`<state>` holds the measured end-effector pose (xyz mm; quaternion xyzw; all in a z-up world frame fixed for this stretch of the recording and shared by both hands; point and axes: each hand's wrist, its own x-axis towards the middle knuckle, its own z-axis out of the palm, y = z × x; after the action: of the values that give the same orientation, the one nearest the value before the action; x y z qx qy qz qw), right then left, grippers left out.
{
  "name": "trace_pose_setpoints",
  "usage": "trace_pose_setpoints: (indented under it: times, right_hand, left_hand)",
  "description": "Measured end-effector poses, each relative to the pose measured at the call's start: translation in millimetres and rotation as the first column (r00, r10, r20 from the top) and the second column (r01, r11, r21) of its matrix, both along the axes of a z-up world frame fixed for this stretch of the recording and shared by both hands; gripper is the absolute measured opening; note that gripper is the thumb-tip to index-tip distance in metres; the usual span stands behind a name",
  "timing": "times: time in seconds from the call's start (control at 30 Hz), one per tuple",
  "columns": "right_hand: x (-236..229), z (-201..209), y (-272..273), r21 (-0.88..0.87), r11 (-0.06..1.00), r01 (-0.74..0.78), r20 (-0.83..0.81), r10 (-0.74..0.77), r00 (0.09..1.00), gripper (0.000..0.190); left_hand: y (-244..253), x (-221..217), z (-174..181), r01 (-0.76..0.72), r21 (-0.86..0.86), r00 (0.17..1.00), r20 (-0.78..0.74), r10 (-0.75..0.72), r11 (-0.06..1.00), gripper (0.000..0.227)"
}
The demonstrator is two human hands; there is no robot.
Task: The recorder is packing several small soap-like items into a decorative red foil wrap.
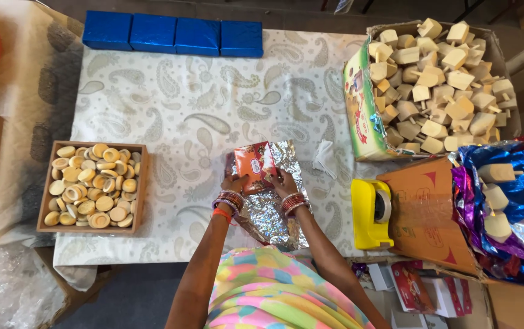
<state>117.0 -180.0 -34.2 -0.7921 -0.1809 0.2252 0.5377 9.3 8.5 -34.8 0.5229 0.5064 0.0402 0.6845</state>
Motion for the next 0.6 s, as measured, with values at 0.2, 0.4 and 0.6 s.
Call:
trace_pose_setpoints:
  times: [0.2, 0.4, 0.6]
  right_hand:
    - [-2.5, -6.5, -6.2, 0.222, 0.958, 0.181, -0.57, -0.023, 0.822, 0.042]
    - [-11.9, 11.8, -27.1, 0.27, 0.94, 0.207, -0.59, -0.008, 0.807, 0.041]
    - [-29.4, 56.8, -53.8, -0.256, 0.918, 0.304, 0.555, -0.117, 0.823, 0.059]
  left_hand:
    - [11.8, -11.8, 2.4, 0.097, -0.223, 0.978, 0.202, -0.052, 0.97, 0.032]
    - [-4.4, -22.6, 71.2, 0.05, -0.467, 0.954, 0.283, 0.095, 0.883, 0.047]
    - [-9.0, -30.9, 43.8, 0.022, -0.461, 0.95, 0.285, 0.124, 0.887, 0.054]
